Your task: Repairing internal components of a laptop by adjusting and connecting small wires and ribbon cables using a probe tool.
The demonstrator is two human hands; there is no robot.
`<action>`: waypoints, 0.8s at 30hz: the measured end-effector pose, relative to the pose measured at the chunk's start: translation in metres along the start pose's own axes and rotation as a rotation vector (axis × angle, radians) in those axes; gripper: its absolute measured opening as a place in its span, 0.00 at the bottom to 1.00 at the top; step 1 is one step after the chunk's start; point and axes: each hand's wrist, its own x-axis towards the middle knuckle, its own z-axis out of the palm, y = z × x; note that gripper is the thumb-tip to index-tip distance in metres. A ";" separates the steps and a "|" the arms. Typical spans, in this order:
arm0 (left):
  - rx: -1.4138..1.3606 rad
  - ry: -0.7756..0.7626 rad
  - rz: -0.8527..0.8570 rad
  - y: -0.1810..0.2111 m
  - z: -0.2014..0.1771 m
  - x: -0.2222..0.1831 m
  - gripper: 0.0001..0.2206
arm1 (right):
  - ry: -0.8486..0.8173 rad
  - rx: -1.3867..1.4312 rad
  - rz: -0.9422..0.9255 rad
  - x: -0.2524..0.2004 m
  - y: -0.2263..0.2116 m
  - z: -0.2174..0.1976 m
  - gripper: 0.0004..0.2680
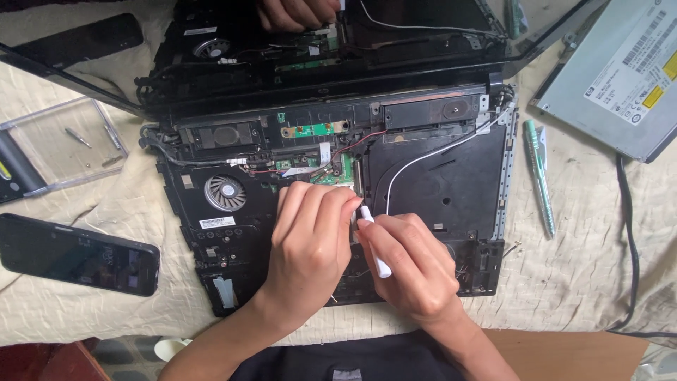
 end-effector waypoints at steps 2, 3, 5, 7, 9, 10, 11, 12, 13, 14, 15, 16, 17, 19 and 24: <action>0.008 0.000 0.014 0.000 -0.001 0.000 0.05 | 0.000 0.005 0.003 0.001 -0.001 -0.001 0.02; 0.008 0.003 0.009 0.000 -0.001 0.000 0.05 | -0.005 0.007 0.000 0.001 -0.001 0.000 0.02; 0.004 -0.020 0.010 0.000 -0.002 0.000 0.05 | 0.001 -0.006 -0.021 0.000 -0.001 0.001 0.02; 0.014 -0.024 0.008 -0.001 -0.002 -0.001 0.05 | -0.004 -0.003 -0.028 -0.001 -0.001 0.001 0.02; 0.022 -0.027 0.014 -0.001 -0.001 -0.001 0.04 | -0.004 -0.005 -0.036 -0.002 0.000 0.001 0.02; 0.018 -0.028 0.016 -0.001 -0.001 -0.001 0.05 | -0.002 -0.004 -0.044 -0.002 0.001 0.001 0.02; 0.013 -0.029 0.018 -0.002 -0.001 -0.001 0.05 | 0.000 -0.003 -0.051 -0.003 0.002 0.001 0.02; 0.013 -0.028 0.016 -0.001 0.000 -0.002 0.05 | -0.001 -0.003 -0.052 -0.002 0.001 0.001 0.02; -0.014 0.007 -0.002 0.000 0.002 -0.003 0.05 | 0.000 0.002 -0.049 -0.002 0.001 0.001 0.02; -0.040 0.041 -0.020 0.001 0.003 -0.003 0.04 | 0.002 0.007 -0.046 -0.002 0.001 0.001 0.02; -0.040 0.040 -0.022 0.004 0.003 -0.004 0.04 | 0.001 0.008 -0.045 -0.002 0.001 0.001 0.02; -0.011 0.051 -0.055 0.007 0.004 -0.005 0.05 | -0.003 0.015 -0.045 -0.002 0.001 0.000 0.02; 0.019 0.061 -0.087 0.010 0.004 -0.005 0.05 | -0.006 0.021 -0.044 -0.002 0.001 0.000 0.02; 0.011 0.056 -0.106 0.011 0.005 -0.005 0.05 | -0.010 0.013 -0.040 -0.003 0.002 0.000 0.01; 0.012 0.024 -0.134 0.012 0.004 -0.005 0.07 | -0.051 -0.034 -0.006 -0.008 0.002 0.001 0.02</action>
